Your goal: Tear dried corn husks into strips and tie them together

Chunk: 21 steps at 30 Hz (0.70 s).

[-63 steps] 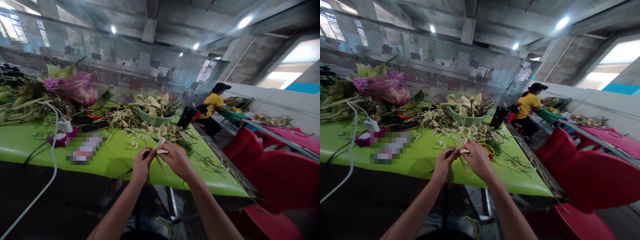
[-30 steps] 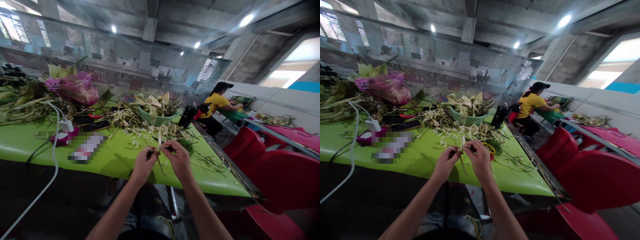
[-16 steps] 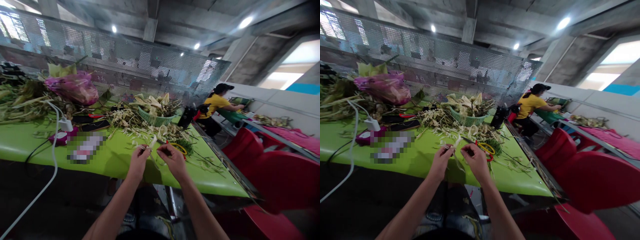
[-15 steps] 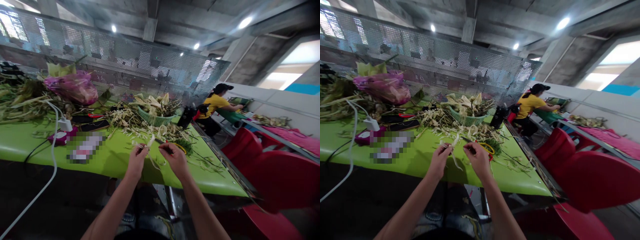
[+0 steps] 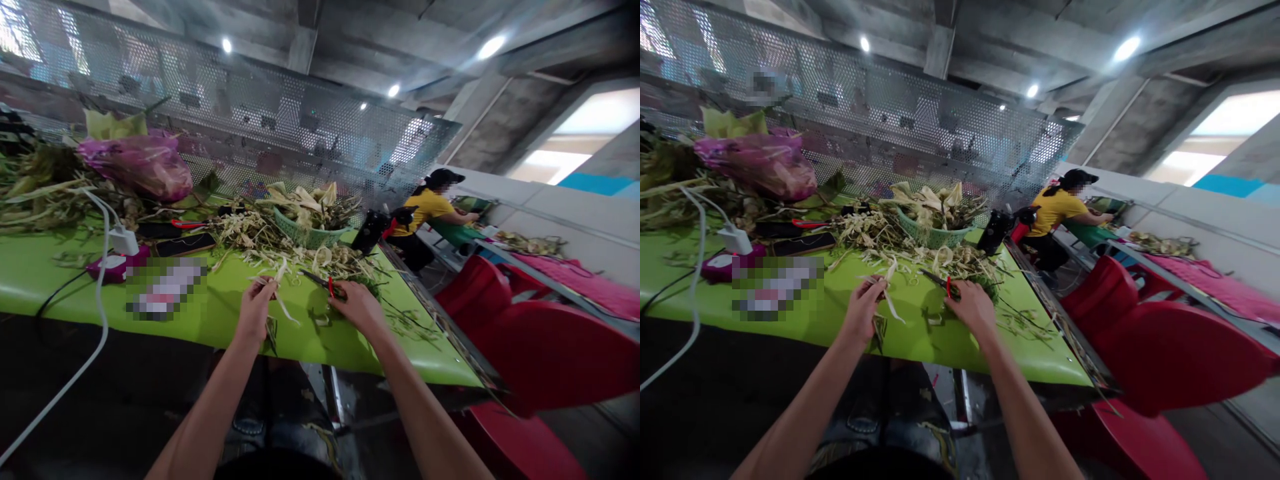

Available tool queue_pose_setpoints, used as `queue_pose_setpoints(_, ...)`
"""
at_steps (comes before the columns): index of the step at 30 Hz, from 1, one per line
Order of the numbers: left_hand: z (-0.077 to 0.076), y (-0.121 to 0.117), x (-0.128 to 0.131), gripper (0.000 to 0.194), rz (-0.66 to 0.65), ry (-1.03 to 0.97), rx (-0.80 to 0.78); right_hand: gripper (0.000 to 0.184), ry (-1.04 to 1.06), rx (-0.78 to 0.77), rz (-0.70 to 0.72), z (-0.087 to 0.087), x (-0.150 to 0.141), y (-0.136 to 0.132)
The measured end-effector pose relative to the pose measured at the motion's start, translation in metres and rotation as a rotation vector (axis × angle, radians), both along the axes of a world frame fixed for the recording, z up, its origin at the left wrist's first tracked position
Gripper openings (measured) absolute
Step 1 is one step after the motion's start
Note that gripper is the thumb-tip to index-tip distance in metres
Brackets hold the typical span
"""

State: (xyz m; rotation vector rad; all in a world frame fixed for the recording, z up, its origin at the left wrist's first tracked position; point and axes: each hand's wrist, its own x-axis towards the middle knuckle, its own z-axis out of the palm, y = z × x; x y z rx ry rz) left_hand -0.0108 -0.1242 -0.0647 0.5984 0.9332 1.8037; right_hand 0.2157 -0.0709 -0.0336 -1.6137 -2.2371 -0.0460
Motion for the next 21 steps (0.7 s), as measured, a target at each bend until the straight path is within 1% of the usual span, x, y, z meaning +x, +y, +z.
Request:
queue_pose_setpoints(4,-0.001,0.0,-0.001,0.023,0.014,-0.002,0.016,0.026,0.026,0.009,-0.056,-0.002,-0.004,0.003)
queue_pose_setpoints(7,-0.002,-0.001,-0.001,0.022,0.009,-0.012,0.022,0.025,0.065,0.028,-0.092,-0.003,0.002,0.004)
queue_pose_setpoints(9,-0.002,-0.001,-0.002,0.022,0.004,-0.022,0.023,0.027,0.188,0.015,-0.094,-0.001,0.009,0.005)
queue_pose_setpoints(13,0.0,-0.003,-0.002,0.022,0.014,-0.036,0.031,0.03,0.606,-0.032,-0.051,0.013,0.019,-0.001)
queue_pose_setpoints(15,0.001,-0.004,-0.002,0.021,0.019,-0.048,0.031,0.03,0.695,-0.046,-0.029,0.02,0.019,-0.006)
queue_pose_setpoints(18,0.001,-0.004,-0.002,0.021,0.017,-0.074,0.021,0.029,0.69,-0.091,0.025,0.025,0.015,-0.014)
queue_pose_setpoints(21,-0.001,-0.003,-0.002,0.021,0.021,-0.094,0.015,0.028,0.586,-0.127,0.079,0.021,0.013,-0.021)
